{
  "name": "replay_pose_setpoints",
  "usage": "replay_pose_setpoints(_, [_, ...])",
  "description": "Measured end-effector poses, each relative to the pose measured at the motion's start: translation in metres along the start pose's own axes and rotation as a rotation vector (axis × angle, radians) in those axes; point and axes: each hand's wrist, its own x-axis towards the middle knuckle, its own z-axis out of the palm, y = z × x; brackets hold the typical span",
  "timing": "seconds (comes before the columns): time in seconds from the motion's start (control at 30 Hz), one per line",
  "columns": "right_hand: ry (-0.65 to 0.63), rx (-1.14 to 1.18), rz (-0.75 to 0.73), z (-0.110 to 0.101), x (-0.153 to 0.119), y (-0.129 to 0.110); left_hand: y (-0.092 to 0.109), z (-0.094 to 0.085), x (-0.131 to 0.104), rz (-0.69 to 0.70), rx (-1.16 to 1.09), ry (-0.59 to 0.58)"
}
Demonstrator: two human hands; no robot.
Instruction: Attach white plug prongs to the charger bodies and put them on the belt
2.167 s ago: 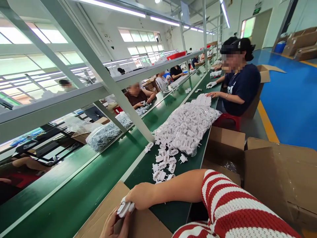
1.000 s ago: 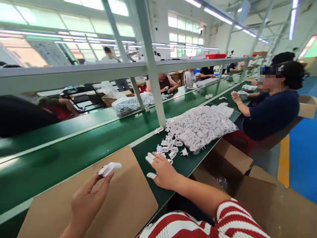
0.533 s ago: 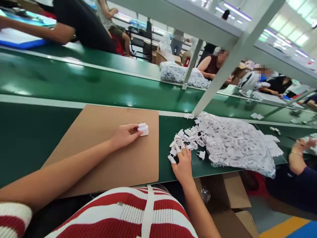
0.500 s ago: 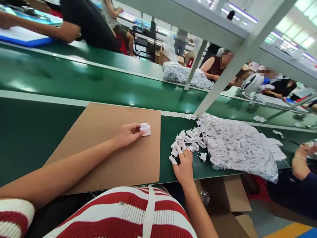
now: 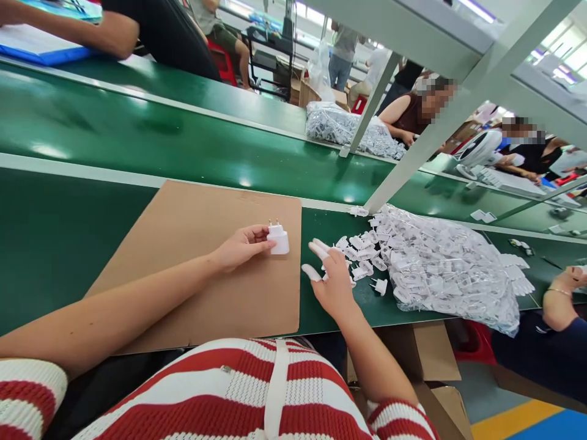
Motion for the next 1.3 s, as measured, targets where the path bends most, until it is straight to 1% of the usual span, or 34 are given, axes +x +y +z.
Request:
replay_pose_setpoints(0.07, [-0.107,0.122,-0.07,0.004,0.028,-0.008,0.005,0.006,-0.006,-0.056,-0.166,-0.097])
replay_pose_setpoints(0.1, [-0.134,0.175,-0.101,0.008,0.038,-0.011,0.006,0.008,-0.008,-0.085,-0.243,-0.136])
replay_pose_setpoints(0.13, [-0.145,0.22,-0.129,0.013,0.047,-0.013,0.007,0.008,-0.011,-0.112,-0.309,-0.165])
replay_pose_setpoints(0.2, [-0.121,0.291,-0.168,0.024,0.056,-0.015,0.005,0.006,-0.013,-0.162,-0.417,-0.207])
replay_pose_setpoints(0.27, [-0.089,0.345,-0.179,0.033,0.057,-0.016,0.002,0.003,-0.014,-0.209,-0.487,-0.235])
replay_pose_setpoints(0.33, [-0.096,0.385,-0.165,0.037,0.055,-0.016,-0.002,0.0,-0.012,-0.243,-0.523,-0.266])
replay_pose_setpoints(0.43, [-0.112,0.395,-0.137,0.036,0.051,-0.016,-0.005,0.0,-0.008,-0.272,-0.539,-0.315])
replay_pose_setpoints(0.63, [-0.03,0.352,-0.123,0.035,0.048,-0.02,-0.007,0.004,-0.005,-0.293,-0.523,-0.364])
replay_pose_setpoints(0.8, [0.064,0.339,-0.141,0.034,0.043,-0.026,-0.003,0.01,-0.01,-0.214,-0.472,-0.321])
replay_pose_setpoints(0.93, [0.109,0.352,-0.14,0.03,0.039,-0.028,0.005,0.018,-0.018,-0.087,-0.382,-0.304])
replay_pose_setpoints(1.07, [0.101,0.388,-0.158,0.028,0.036,-0.026,0.009,0.027,-0.031,0.1,-0.158,-0.21])
replay_pose_setpoints(1.2, [0.098,0.433,-0.187,0.031,0.035,-0.023,0.004,0.031,-0.041,0.286,0.101,-0.105])
replay_pose_setpoints(1.23, [0.097,0.435,-0.19,0.032,0.035,-0.022,0.003,0.032,-0.041,0.308,0.133,-0.099])
replay_pose_setpoints(1.3, [0.091,0.425,-0.187,0.034,0.037,-0.02,0.002,0.032,-0.04,0.299,0.116,-0.117])
